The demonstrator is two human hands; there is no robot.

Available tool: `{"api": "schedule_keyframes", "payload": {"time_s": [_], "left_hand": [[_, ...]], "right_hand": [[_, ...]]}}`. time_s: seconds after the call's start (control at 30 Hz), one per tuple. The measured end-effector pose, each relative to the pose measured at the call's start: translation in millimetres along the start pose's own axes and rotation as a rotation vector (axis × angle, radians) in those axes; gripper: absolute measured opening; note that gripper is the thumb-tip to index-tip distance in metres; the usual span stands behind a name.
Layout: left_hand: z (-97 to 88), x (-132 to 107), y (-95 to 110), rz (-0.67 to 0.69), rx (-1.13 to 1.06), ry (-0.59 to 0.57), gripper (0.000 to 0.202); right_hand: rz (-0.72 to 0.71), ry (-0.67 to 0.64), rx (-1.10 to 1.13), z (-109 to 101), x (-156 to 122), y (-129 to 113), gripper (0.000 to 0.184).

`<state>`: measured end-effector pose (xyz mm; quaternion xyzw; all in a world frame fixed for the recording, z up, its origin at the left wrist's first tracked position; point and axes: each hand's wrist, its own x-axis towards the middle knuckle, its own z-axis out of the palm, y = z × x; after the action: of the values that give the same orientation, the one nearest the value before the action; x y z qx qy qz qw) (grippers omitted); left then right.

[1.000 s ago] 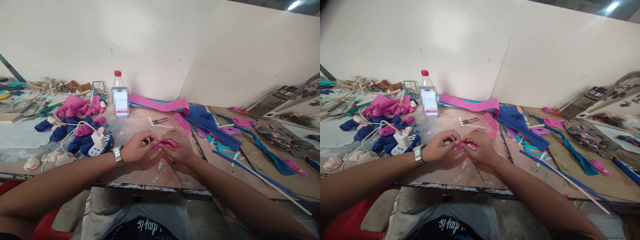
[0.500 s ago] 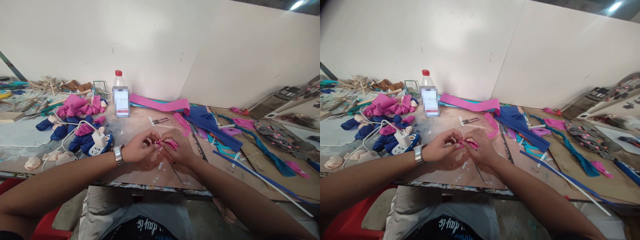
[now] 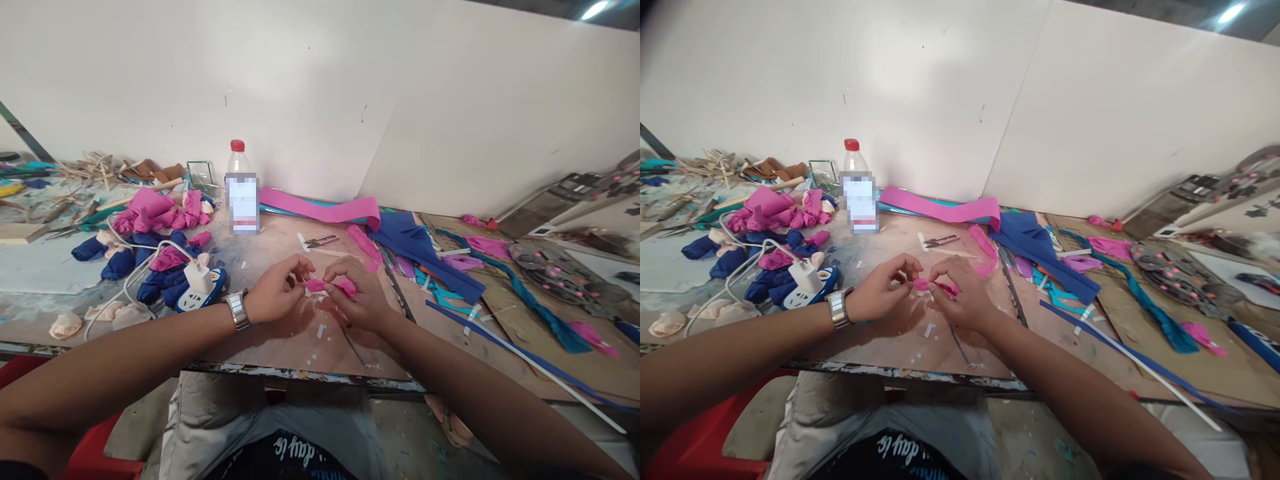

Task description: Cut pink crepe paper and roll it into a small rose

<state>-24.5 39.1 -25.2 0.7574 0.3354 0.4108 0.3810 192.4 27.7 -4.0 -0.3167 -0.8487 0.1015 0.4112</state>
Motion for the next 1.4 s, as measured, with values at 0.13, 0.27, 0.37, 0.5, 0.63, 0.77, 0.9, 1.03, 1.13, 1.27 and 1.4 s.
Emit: {"api": "schedule_keyframes", "payload": {"time_s": [0.13,0.27,0.37,0.5,0.63,0.77,0.9,1.03,1.13,1.27,1.4], "left_hand": [[-3.9,-1.1,7.8,0.153,0.099,0.062,0.017],[-6.0,-1.5,13.1,0.225,0.114,0.045,0.012],[-5.9,-0.5,11.9,0.216,0.098,0.038,0.012],[-5.2,1.1,8.5,0.195,0.071,0.041,0.013],[-4.4,0.6,7.3,0.182,0.069,0.022,0.016],[-4.0,-0.3,8.6,0.153,0.047,0.021,0.017],[-3.6,-0.1,10.4,0.133,0.012,0.004,0.018],[-2.4,0.6,8.9,0.054,-0.060,-0.007,0.021],[-1.7,1.2,6.5,0.005,-0.117,-0.017,0.023],[-1.8,1.5,5.2,-0.010,-0.137,-0.028,0.025],[-1.6,1.2,6.3,-0.005,-0.134,-0.042,0.025]], "right_hand": [[-0.006,-0.006,-0.015,1.4,0.3,0.7,0.002],[-0.018,-0.003,-0.013,2.5,1.5,0.4,0.002],[-0.046,0.005,-0.007,3.0,2.2,1.0,0.002],[-0.053,0.022,-0.026,3.9,2.1,2.0,0.005],[-0.059,0.046,-0.076,4.6,1.6,1.7,0.008],[-0.073,0.037,-0.066,4.1,1.7,1.0,0.012],[-0.077,0.030,-0.068,2.9,2.4,0.0,0.012],[-0.091,0.036,-0.077,2.0,3.2,-1.6,0.010],[-0.091,0.042,-0.081,1.9,3.3,-2.5,0.009],[-0.079,0.043,-0.093,2.1,2.6,-1.9,0.006],[-0.077,0.054,-0.085,2.3,2.4,-0.5,0.004]]}}
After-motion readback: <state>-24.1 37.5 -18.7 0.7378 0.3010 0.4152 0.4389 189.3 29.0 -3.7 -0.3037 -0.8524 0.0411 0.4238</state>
